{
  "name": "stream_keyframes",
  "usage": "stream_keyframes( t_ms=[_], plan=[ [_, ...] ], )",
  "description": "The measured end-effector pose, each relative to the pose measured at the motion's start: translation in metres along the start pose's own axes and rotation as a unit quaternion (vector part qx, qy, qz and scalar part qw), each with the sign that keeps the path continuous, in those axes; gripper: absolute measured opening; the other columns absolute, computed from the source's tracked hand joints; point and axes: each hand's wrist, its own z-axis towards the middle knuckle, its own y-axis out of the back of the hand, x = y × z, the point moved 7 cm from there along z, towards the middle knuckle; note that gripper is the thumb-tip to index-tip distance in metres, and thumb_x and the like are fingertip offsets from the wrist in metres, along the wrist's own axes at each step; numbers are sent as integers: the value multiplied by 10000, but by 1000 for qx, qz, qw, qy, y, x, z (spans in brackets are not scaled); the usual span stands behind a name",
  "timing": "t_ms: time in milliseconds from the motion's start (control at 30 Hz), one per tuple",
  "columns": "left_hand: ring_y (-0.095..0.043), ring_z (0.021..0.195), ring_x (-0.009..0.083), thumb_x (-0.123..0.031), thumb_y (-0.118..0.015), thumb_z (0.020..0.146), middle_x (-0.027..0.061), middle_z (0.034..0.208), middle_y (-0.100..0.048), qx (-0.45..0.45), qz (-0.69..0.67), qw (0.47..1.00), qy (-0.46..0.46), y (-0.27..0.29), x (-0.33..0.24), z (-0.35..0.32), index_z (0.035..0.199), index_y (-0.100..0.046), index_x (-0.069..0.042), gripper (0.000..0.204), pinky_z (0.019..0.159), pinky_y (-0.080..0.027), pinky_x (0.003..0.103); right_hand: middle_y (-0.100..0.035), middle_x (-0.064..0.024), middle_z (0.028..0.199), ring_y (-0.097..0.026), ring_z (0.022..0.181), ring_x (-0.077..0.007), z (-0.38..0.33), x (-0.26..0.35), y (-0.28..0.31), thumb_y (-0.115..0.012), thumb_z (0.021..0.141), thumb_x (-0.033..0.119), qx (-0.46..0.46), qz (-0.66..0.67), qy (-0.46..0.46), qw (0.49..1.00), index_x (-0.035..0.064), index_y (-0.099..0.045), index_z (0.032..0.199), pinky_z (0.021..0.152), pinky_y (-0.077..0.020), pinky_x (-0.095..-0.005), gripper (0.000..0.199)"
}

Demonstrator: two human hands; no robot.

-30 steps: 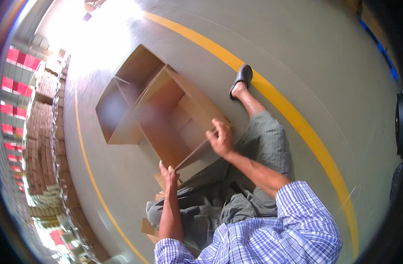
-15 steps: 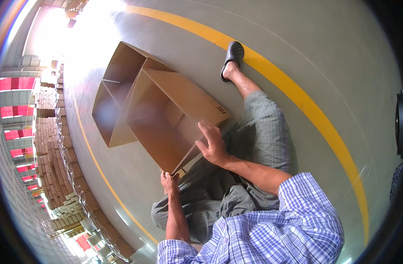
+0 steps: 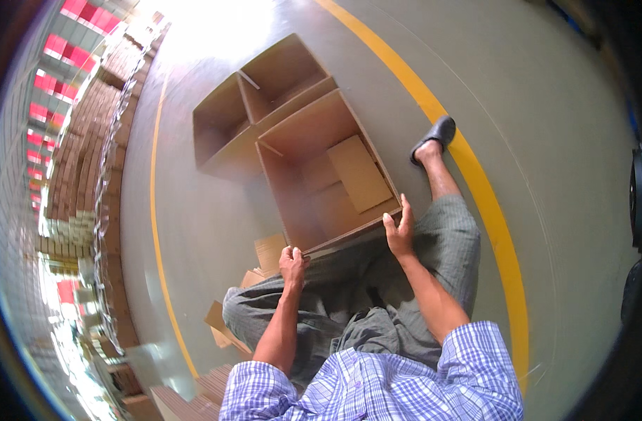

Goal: The person sits on the floor and assembles flat cardboard sheets into boxes. They fold the panels into shape and seal the seams using a handheld tape dispenser. Completed boxes are placed aside in a small stack.

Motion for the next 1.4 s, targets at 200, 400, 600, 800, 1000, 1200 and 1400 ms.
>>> stream_keyframes(
  t_ms=[200, 400, 600, 800, 1000, 1200, 1400],
  plan=[
    [-638, 761, 147, -119, -524, 953, 85, 938, -623, -46, -9, 999, -15, 35, 3, 37, 1243, -501, 16, 321, 634, -550, 274, -394, -279, 1403, -381, 1309, -400, -77, 14, -17, -619, 881, 243, 38, -84, -134, 987, -52, -305, 1413, 1112, -279, -447, 684],
    [-368, 1346, 386, -207, -674, 839, 300, 1445, -350, -85, 150, 978, -119, 32, -40, 37, 1497, -165, 13, 859, 1115, -314, 415, -627, -145, 1186, -583, 1131, -305, -179, 58, -88, -712, 830, 217, 647, 75, -156, 742, 51, -629, 1169, 980, -452, -382, 386],
    [-583, 1090, 424, -116, -595, 735, 301, 1158, -588, -110, 176, 978, 30, 39, 0, 0, 1453, -274, -11, 794, 949, -455, 446, -597, -173, 1205, -554, 1130, -335, -27, 78, -59, -694, 817, 117, 222, -33, 48, 973, 22, -596, 1161, 966, -450, -414, 371],
    [-628, 996, 393, -48, -560, 733, 269, 1042, -637, 23, 156, 984, 88, 81, 37, 44, 1298, -467, 14, 576, 845, -500, 453, -380, -287, 1428, -339, 1349, -416, 108, 41, -39, -674, 869, 379, 100, -334, 158, 924, -11, -335, 1431, 1117, -282, -460, 763],
    [-341, 1380, 325, -68, -640, 868, 293, 1457, -344, -224, -39, 969, -95, 167, -11, 77, 1472, -297, -63, 694, 1132, -289, 403, -399, -317, 1407, -482, 1256, -413, 48, -17, -48, -697, 837, 469, 327, -259, -183, 890, -25, -89, 1497, 1047, -407, -464, 1025],
    [-206, 1433, 354, -287, -751, 793, 271, 1521, -224, -138, 112, 984, 16, 72, 1, -4, 1502, -100, 25, 1012, 1155, -225, 442, -572, -175, 1094, -672, 671, -275, -80, -12, -104, -397, 1005, 450, 309, 70, -380, 869, 65, -325, 1271, 542, -575, -354, 474],
    [-400, 1342, 337, -53, -628, 783, 269, 1461, -368, -180, -46, 982, -28, 57, 14, -66, 1522, -111, -34, 903, 1107, -315, 352, -557, -224, 1037, -677, 680, -322, -93, 8, -134, -400, 984, 230, 259, 76, -413, 870, 12, -292, 1158, 541, -580, -390, 300]
  ],
)
